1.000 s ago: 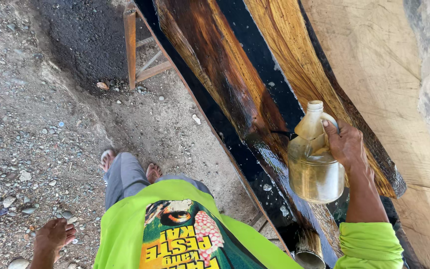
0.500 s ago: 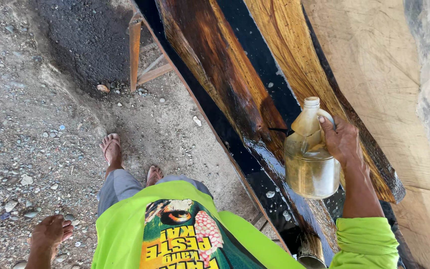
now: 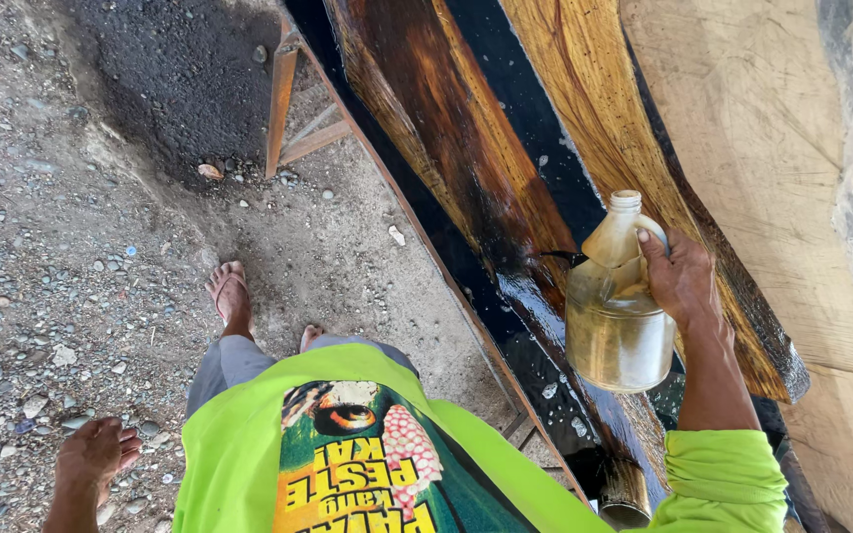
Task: The person pours a clear liquid from a plastic jug onto a large wooden slab resting on a metal frame. The person moves along the slab, pouring the liquid in a continuous stream to cover the surface.
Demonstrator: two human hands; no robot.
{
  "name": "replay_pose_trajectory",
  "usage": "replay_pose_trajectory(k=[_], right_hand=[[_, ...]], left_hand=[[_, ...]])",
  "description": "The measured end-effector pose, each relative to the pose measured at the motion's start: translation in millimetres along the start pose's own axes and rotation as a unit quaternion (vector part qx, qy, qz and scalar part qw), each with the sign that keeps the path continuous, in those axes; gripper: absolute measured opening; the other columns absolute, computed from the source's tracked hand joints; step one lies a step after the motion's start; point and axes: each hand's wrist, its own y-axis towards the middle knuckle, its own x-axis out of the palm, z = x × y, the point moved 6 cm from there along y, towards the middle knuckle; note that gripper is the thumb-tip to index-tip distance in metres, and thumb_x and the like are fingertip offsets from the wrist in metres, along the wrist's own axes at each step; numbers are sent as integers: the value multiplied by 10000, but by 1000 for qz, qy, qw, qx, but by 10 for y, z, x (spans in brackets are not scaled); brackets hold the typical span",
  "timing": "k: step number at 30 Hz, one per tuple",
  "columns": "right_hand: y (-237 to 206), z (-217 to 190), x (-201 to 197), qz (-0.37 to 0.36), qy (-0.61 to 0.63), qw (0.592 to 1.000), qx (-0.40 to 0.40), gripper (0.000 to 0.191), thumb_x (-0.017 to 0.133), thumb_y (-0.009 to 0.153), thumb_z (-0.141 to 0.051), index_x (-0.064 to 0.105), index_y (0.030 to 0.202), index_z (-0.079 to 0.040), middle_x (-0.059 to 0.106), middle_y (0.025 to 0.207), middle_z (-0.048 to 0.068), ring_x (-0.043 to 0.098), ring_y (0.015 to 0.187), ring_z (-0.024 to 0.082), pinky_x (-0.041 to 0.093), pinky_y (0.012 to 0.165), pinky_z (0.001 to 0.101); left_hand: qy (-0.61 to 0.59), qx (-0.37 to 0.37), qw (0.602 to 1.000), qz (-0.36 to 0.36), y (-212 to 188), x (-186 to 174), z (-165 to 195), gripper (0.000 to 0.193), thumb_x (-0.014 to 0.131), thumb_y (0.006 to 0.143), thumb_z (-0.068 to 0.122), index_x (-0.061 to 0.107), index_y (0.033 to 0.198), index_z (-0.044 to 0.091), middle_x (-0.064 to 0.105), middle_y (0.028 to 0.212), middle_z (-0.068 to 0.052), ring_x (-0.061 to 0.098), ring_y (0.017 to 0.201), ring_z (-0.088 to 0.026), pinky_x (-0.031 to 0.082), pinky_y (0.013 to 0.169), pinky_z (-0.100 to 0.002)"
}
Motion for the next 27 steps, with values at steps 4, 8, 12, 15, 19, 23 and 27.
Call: replay_pose_trajectory(k=[4,8,12,15,19,23,27], right_hand=[[-29,-8,65,-4,20,1000,9,455,602,1045,-470,665,948,-31,657,783,180,620,707,289,485,650,489],[-6,-24,99,-17,4,1000,20,501,597,1060,-486,662,903,-15,653,745,186,612,687,299,485,656,492],[88,-91,115,-20,8,1000,11,471,601,1043,-485,665,930,-33,651,746,185,616,682,292,483,660,488],[183,-150,136,-11,8,1000,-6,483,617,1050,-475,664,930,-9,650,766,201,615,704,312,485,674,489],[311,-269,167,2,13,999,-43,458,622,1054,-454,685,969,-9,653,790,214,625,730,326,485,693,485],[426,-407,173,2,13,999,-42,446,622,1045,-466,694,999,-28,659,786,206,622,721,317,483,694,479],[536,-536,167,0,14,1000,-23,455,625,1040,-482,697,979,-37,647,746,186,602,685,291,478,667,476]], left_hand=[[4,5,1000,1,39,-7,19,372,426,1112,94,493,1458,-27,615,1352,-294,645,1214,-424,556,1025,-464],[-5,0,1000,6,37,-20,38,369,438,1114,103,507,1452,-28,623,1345,-292,650,1209,-417,562,1018,-451],[-9,4,1000,11,39,-65,58,367,440,1112,99,510,1449,-29,631,1339,-292,657,1203,-412,565,1017,-443],[-10,14,1000,14,48,-108,41,370,444,1106,96,515,1448,-26,629,1338,-287,661,1185,-415,571,1008,-445],[-36,-9,999,-1,50,-107,-60,382,423,1117,111,463,1470,-30,603,1355,-296,637,1193,-422,558,1003,-446],[-32,-4,999,3,2,-98,-127,399,420,1121,103,465,1488,-46,612,1365,-310,647,1205,-424,567,1002,-445],[-61,-17,998,3,-29,-113,-102,399,425,1111,88,464,1484,-51,610,1365,-308,647,1203,-422,573,999,-435]])
